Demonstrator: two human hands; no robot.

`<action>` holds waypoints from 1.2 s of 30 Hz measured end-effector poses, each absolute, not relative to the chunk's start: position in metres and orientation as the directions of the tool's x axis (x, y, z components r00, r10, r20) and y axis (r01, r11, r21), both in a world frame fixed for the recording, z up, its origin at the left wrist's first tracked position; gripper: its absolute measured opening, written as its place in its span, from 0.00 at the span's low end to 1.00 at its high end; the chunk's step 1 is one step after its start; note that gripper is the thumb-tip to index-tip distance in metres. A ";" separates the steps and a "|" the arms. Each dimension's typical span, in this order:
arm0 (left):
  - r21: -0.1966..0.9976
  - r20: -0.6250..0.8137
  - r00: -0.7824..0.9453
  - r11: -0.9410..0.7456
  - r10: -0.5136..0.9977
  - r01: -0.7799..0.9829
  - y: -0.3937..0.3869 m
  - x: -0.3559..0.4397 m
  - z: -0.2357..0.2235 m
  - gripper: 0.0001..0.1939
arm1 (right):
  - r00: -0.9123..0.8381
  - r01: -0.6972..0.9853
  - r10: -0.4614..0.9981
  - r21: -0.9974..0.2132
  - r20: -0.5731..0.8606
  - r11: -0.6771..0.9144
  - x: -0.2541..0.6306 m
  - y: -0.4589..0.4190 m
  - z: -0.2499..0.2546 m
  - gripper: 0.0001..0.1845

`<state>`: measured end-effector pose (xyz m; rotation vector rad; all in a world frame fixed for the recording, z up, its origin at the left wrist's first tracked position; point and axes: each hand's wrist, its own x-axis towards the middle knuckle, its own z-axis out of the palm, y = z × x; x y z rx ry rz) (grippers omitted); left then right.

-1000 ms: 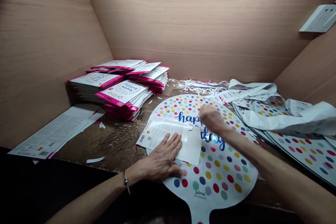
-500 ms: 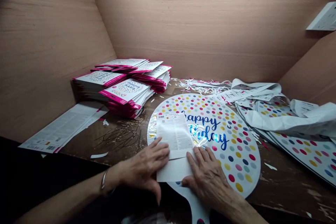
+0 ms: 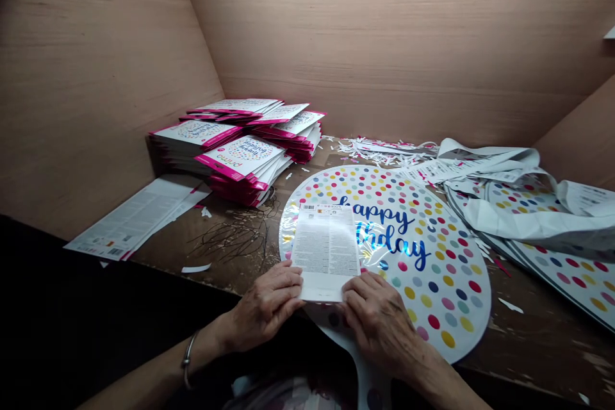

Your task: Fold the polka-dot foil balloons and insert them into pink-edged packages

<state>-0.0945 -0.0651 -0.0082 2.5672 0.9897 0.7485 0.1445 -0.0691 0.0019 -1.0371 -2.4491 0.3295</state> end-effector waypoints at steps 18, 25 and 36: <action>0.413 0.424 0.345 -0.518 0.837 0.749 -0.074 -0.070 -0.018 0.11 | -0.371 0.789 0.864 -0.375 0.341 0.487 0.137 -0.070 -0.019 0.14; 0.187 0.371 0.474 -0.564 0.799 0.804 -0.061 -0.074 -0.022 0.08 | -0.393 0.838 0.835 -0.225 0.385 0.498 0.127 -0.059 -0.017 0.10; 0.002 0.591 0.635 -0.788 0.497 0.615 -0.098 -0.088 -0.005 0.14 | -0.695 0.521 0.395 0.042 0.601 0.852 0.132 -0.091 -0.006 0.19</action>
